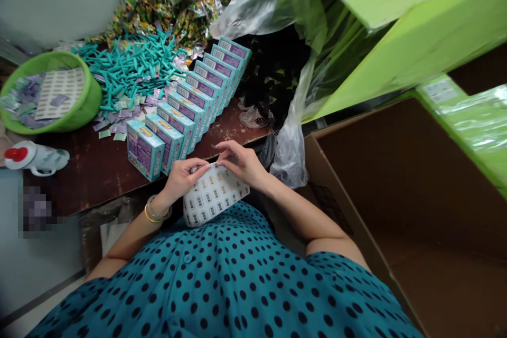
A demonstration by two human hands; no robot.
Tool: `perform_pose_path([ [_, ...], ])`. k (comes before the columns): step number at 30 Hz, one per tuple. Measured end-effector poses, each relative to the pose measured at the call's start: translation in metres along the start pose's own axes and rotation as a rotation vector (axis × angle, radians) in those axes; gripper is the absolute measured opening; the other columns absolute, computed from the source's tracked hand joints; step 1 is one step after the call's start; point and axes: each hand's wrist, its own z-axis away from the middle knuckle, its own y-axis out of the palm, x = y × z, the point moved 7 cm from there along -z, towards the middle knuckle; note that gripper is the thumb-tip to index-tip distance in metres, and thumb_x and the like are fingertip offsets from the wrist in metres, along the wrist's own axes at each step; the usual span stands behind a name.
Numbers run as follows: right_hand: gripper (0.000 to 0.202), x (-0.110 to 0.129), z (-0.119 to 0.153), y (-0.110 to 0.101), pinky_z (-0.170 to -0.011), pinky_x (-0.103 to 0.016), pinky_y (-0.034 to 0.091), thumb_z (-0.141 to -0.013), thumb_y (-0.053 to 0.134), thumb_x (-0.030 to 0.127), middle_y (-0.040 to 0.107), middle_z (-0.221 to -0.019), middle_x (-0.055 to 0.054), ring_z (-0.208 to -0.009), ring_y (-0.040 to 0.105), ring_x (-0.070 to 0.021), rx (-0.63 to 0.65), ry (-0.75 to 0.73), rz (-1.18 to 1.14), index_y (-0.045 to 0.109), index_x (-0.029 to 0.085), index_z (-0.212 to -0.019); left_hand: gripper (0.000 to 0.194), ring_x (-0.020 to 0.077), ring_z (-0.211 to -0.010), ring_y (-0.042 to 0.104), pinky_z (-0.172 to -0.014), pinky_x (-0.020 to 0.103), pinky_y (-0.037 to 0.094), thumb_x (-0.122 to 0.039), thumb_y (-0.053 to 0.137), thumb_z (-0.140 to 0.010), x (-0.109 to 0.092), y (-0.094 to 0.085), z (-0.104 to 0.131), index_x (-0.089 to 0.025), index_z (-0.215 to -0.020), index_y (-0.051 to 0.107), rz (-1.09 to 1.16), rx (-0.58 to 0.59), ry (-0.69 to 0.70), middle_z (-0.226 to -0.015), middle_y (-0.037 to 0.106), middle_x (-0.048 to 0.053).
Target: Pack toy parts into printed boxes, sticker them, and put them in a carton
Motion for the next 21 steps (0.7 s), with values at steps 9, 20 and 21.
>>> perform_pose_path([
  [9, 0.040, 0.015, -0.010, 0.001, -0.095, -0.040, 0.051, -0.098, 0.063, 0.024, 0.075, -0.097, -0.001, -0.093, 0.069, -0.0192, 0.010, -0.240, 0.196, 0.056, 0.028, -0.138, 0.016, 0.0152, -0.070, 0.070, -0.067, 0.024, 0.052, -0.029, 0.068, -0.091, 0.000, -0.001, -0.005, -0.019, -0.086, 0.080, -0.007, -0.032, 0.009, -0.082, 0.079, 0.002],
  [20, 0.031, -0.008, -0.009, 0.003, -0.080, -0.031, 0.057, -0.098, 0.064, 0.027, 0.071, -0.090, 0.000, -0.082, 0.069, -0.0152, -0.018, -0.049, -0.059, 0.054, 0.025, -0.127, 0.016, 0.0138, -0.071, 0.069, -0.066, 0.023, 0.051, -0.030, 0.067, -0.092, 0.004, 0.000, -0.008, -0.019, -0.091, 0.079, -0.018, -0.067, -0.004, -0.085, 0.080, 0.002],
  [21, 0.032, -0.010, -0.008, 0.002, -0.080, -0.031, 0.057, -0.098, 0.064, 0.028, 0.072, -0.090, 0.000, -0.082, 0.070, -0.0156, -0.025, -0.036, -0.069, 0.053, 0.025, -0.128, 0.017, 0.0134, -0.070, 0.068, -0.065, 0.022, 0.050, -0.031, 0.068, -0.091, 0.006, 0.000, -0.009, -0.019, -0.090, 0.079, -0.001, -0.066, -0.012, -0.083, 0.079, 0.002],
])
